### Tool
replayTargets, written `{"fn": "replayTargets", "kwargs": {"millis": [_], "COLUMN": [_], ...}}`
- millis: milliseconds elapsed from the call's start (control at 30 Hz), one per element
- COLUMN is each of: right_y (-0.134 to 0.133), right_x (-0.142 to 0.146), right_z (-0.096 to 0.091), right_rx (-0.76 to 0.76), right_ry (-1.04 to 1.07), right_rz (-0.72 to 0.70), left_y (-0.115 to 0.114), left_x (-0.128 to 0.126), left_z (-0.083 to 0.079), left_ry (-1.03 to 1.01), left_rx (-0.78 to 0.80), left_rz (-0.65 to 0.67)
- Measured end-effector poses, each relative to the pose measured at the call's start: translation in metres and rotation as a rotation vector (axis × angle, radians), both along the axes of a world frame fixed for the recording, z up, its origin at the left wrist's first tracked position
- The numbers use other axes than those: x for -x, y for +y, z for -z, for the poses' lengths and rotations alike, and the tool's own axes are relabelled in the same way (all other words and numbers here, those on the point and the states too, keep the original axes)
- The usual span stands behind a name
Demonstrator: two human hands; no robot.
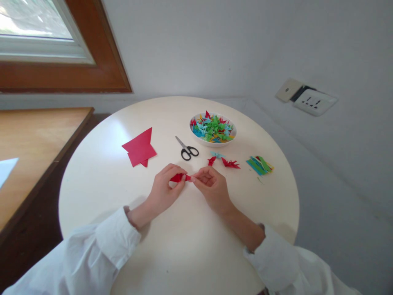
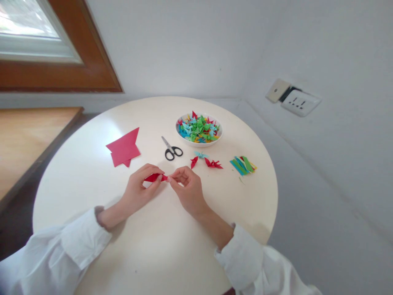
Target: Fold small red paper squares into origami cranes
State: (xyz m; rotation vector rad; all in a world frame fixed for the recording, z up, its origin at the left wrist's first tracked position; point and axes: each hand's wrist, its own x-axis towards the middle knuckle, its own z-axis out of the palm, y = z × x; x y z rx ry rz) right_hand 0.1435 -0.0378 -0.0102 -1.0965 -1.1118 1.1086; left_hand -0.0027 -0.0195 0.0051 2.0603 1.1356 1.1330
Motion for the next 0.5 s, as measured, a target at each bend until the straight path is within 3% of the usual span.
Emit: {"fn": "replayTargets", "kwargs": {"millis": [500], "right_y": [-0.0006], "right_x": [0.0008], "right_z": [0.001], "right_rx": [0.002], "right_ry": [-0.059], "right_rz": [-0.058], "left_y": [-0.0012], "left_x": [-0.0006], "left_z": [0.0023], "left_ry": [0.037], "left_rx": [0.025], "left_rz": [0.077]}}
